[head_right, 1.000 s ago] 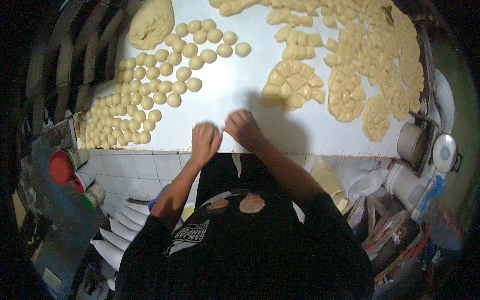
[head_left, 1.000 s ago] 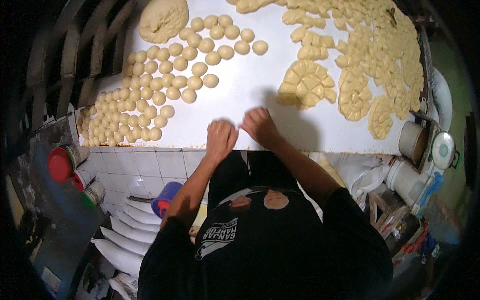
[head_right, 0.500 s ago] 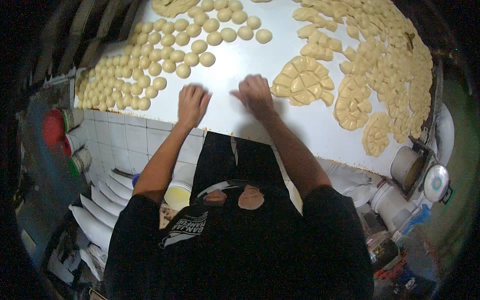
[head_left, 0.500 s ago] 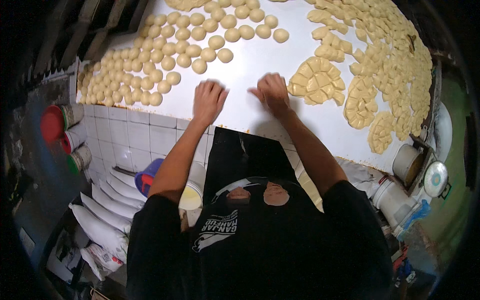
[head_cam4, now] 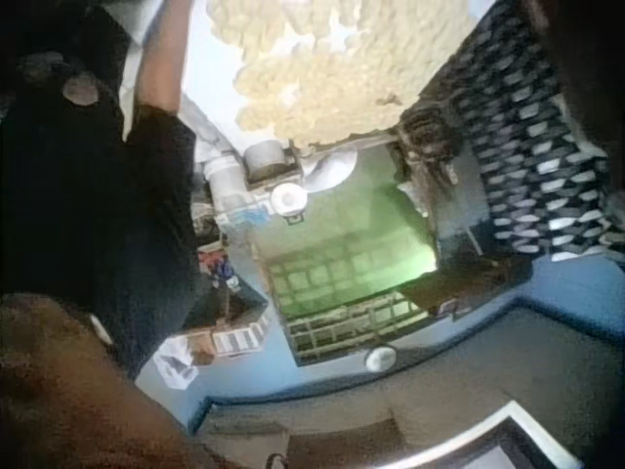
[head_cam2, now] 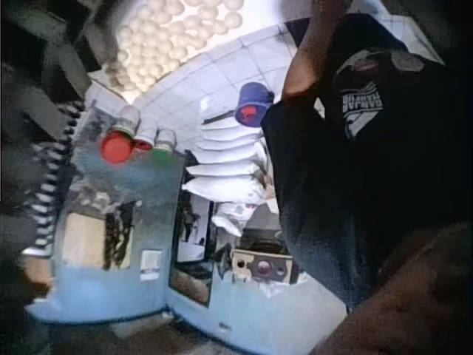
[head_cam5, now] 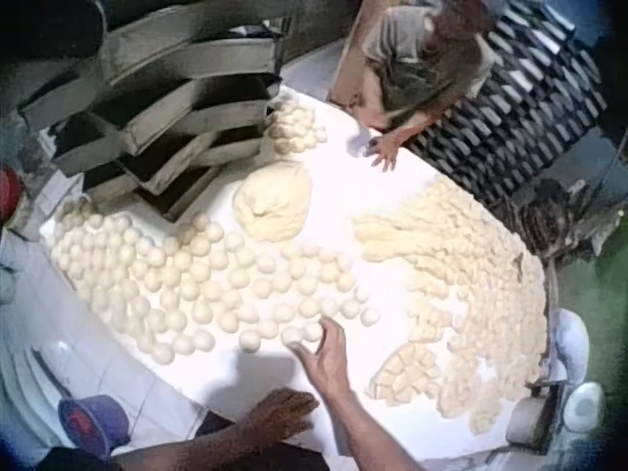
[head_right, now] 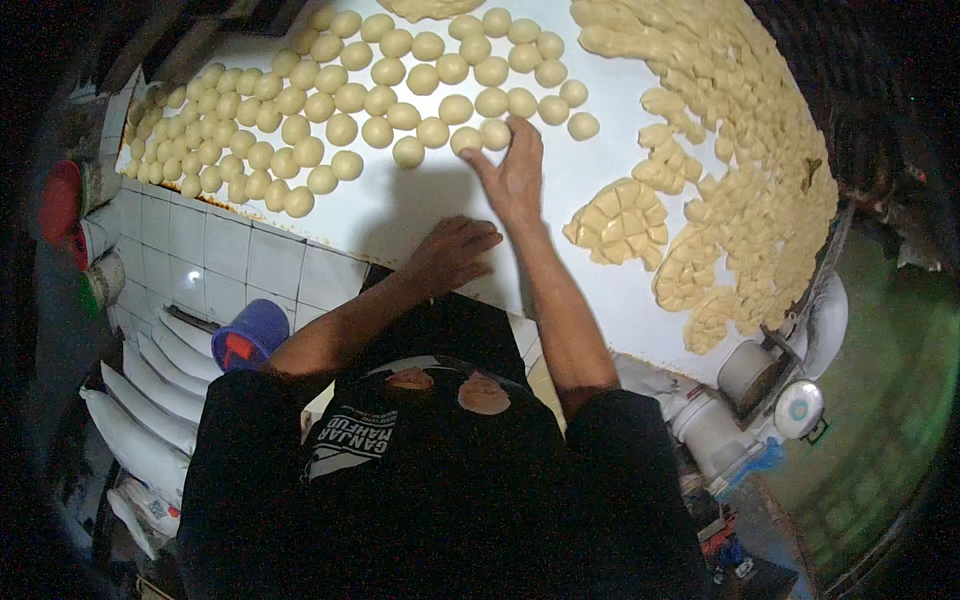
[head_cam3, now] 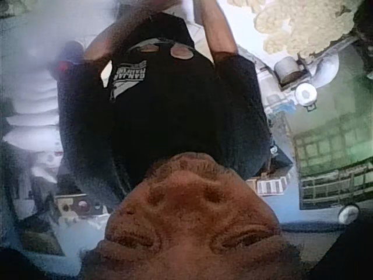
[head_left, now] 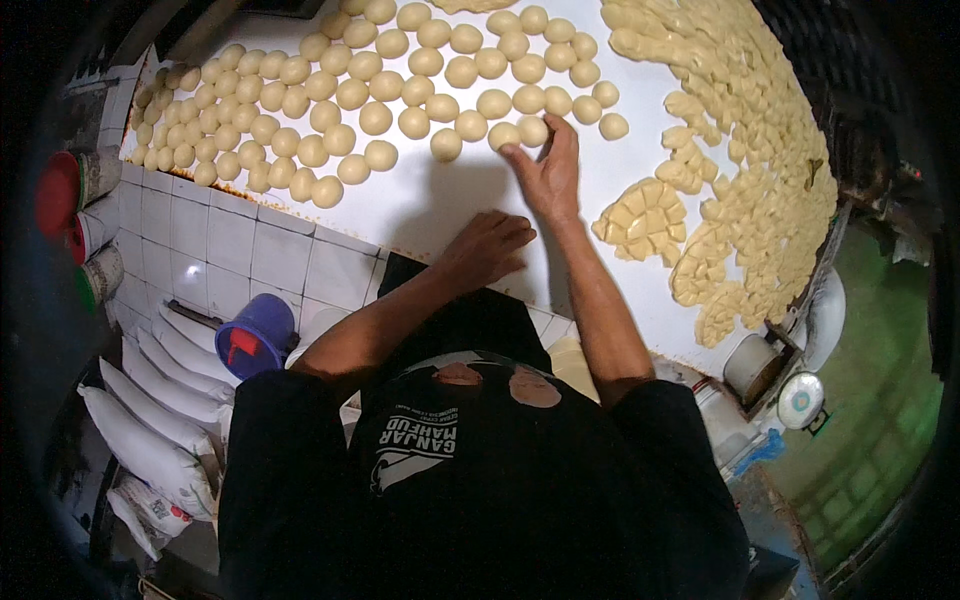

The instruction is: The person kneads and shapes large pieces of dough by hand on a work table, forming small round balls and flower-shaped pieces.

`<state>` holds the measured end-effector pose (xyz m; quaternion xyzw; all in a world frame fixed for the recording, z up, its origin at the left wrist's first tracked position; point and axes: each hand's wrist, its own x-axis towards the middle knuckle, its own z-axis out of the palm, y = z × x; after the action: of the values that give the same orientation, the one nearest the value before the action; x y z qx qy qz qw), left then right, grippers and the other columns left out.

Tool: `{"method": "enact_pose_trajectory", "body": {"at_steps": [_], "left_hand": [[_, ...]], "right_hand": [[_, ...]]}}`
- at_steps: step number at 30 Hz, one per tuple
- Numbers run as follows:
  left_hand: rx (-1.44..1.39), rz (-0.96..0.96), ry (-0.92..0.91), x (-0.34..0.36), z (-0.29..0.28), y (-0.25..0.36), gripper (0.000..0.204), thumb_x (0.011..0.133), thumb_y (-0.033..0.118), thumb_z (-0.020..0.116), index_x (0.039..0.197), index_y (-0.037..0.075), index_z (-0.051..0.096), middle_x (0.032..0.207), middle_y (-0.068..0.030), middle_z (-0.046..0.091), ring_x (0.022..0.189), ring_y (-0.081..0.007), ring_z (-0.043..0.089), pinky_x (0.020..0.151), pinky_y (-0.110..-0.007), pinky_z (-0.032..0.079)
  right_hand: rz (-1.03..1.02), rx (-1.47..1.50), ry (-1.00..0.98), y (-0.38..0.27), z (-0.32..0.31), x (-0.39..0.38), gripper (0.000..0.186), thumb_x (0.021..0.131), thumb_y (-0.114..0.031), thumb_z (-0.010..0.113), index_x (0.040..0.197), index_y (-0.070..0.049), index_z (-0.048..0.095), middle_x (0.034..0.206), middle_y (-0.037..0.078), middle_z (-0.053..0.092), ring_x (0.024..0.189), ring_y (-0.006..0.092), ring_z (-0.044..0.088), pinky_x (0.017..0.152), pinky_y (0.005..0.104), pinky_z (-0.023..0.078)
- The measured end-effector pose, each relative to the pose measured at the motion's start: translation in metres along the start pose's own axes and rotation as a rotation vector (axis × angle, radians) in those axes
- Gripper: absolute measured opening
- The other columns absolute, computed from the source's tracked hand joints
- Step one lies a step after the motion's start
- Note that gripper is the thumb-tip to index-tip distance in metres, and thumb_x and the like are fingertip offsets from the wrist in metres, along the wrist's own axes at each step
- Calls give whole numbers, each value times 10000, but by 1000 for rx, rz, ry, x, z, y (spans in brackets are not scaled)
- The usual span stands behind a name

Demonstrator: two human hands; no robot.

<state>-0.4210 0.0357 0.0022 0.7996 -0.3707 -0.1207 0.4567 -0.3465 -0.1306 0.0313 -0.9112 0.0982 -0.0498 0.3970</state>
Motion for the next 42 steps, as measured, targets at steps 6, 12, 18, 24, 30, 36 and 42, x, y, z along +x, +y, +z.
{"method": "enact_pose_trajectory", "body": {"at_steps": [6,12,18,24,30,36,42], "left_hand": [[91,-247,168,-64,-46,-6,508,898,190,756,1358,38,601,1361,-162,619,1263,-378,599,1106,-497,469],[120,-272,220,-46,-57,15,388,934,62,699,1312,6,634,1290,-201,661,1215,-402,628,1024,-468,527],[154,-468,343,-134,-39,65,320,960,31,681,1277,2,652,1265,-217,661,1185,-401,645,1002,-458,529],[163,-370,328,-134,-37,81,285,958,36,688,1240,6,654,1216,-198,675,1138,-397,661,966,-443,546],[125,-410,461,-138,-39,38,303,944,21,691,1244,17,651,1230,-178,672,1136,-390,674,959,-449,563],[130,-367,575,-123,-74,14,380,925,46,694,1300,28,635,1299,-159,651,1202,-365,647,1002,-466,542],[350,-288,272,-67,-112,-10,543,938,185,723,1430,23,560,1451,-169,586,1356,-347,548,1137,-506,407]], "right_hand": [[-132,-161,-673,25,-12,-83,490,834,-246,860,1192,-12,622,1258,201,626,1172,434,584,1027,516,470],[-486,-330,-96,40,48,-74,323,798,-308,851,850,-90,619,903,117,611,934,342,594,841,484,459],[-621,-417,-222,70,-6,-69,314,846,-353,823,895,-71,694,956,119,644,986,321,593,857,478,465],[-570,-34,-118,55,3,-107,298,940,-231,738,1146,-35,647,1201,172,643,1144,372,592,989,506,455],[-73,-75,-424,-13,-34,-64,421,952,-177,709,1287,43,580,1286,264,630,1234,416,605,1078,510,456],[-473,-34,-226,-106,55,-36,552,852,-337,862,1208,-8,599,1166,220,645,1066,397,620,909,489,507],[-335,-71,-342,-65,22,-125,337,886,-134,772,1140,-16,585,1162,199,609,1098,425,592,971,486,498]]}}
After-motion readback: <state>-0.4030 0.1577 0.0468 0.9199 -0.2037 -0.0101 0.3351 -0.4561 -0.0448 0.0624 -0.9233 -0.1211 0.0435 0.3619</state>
